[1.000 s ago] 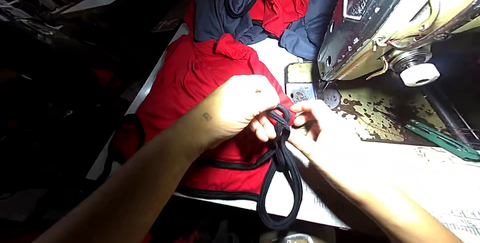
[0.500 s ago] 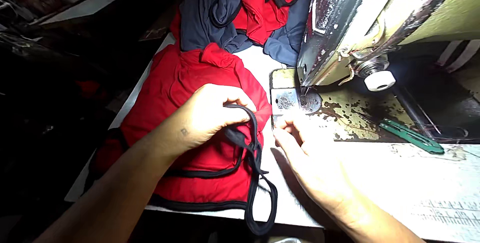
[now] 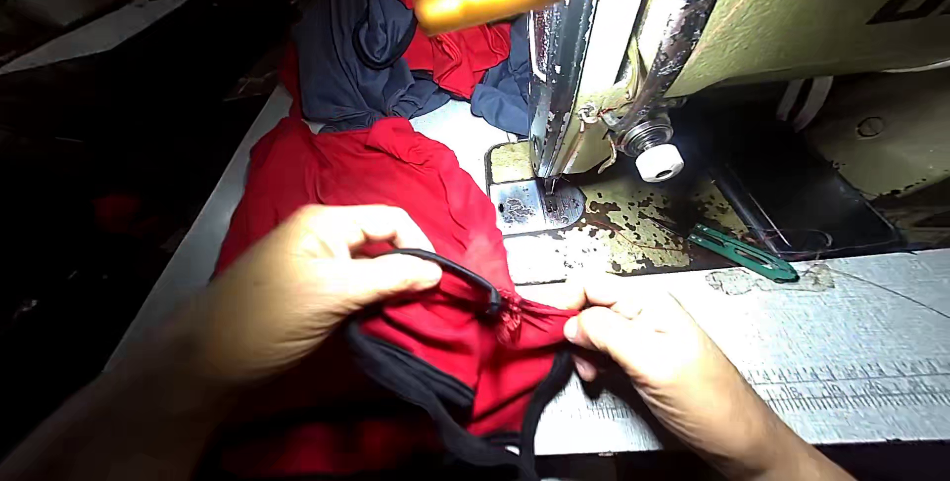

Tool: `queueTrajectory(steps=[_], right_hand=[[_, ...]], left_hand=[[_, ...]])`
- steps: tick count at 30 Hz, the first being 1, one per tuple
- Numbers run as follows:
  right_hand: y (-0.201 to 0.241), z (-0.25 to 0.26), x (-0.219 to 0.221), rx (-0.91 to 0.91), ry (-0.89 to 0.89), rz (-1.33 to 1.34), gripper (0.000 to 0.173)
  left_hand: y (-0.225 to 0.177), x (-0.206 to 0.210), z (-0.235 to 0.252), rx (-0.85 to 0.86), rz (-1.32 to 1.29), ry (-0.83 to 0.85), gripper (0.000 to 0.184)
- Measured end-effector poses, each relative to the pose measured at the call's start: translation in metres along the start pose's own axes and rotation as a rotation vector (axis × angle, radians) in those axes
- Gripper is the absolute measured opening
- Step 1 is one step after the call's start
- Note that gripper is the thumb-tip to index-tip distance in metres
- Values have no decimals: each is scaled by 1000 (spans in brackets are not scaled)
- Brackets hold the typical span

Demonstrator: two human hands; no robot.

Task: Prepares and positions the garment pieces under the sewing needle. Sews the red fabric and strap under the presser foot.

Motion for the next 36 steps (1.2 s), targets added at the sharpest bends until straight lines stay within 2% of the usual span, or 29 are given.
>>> queueTrajectory(steps=[4,6,8,11,12,14,16,17,20,22,24,26,28,31,33,36], right_hand=[[-1,-4,-10,34,-31,88,20],[-2,-3,-10,67,-22,168,22],[-5,-3,-11,70,-55,92,22],[-7,-4,-8,-30,-102,-184,20],[-6,-5,-7,-83,-99,-238,19],[-6,-5,-3,-144,-97,-273,18],[-6,-5,-3,-140,-98,-244,18],[-6,-6,-4,-131,-95,-223,18],[-4,-8,-5,-158,-81,-208,18],[-3,-12,-8,-227,-99,-313,18],[-3,-15,-14,-279,-165,-500,21],[-4,-19,-22,-332,-211,-670,23],[-3,-21,-31,-365,-226,-750,25],[9,-25,-52,-405,-407,-935,21],[22,-24,-72,-404,-553,-1133,26],[22,-18,-98,-245,-638,-1359,31]], left_hand=[[38,38,2,-348,-546,-22,23],[47,51,8,-405,-622,-41,21],[52,50,16,-301,-348,-37,22],[57,37,15,-122,299,-137,17],[53,36,11,-41,426,-183,9],[31,42,3,201,624,-211,15],[5,51,-3,431,692,-209,19],[-3,56,-5,480,662,-182,18],[9,77,-7,387,599,-68,25],[26,88,-6,372,538,-91,21],[36,91,-5,334,240,-115,17],[39,87,-4,213,-57,-130,14],[41,84,-7,137,-131,-124,15],[43,85,-12,89,-168,-109,13],[44,86,-13,78,-233,-89,9],[44,87,-12,75,-304,-64,5]])
Point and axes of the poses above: each hand's wrist, its own z-axis towards the middle knuckle, its own x-axis out of the palm, y = z × x, the point moved 5 cm from there along z, towards the middle knuckle, and after that the axes turned 7 degrees about x, right-handed, at the moved point
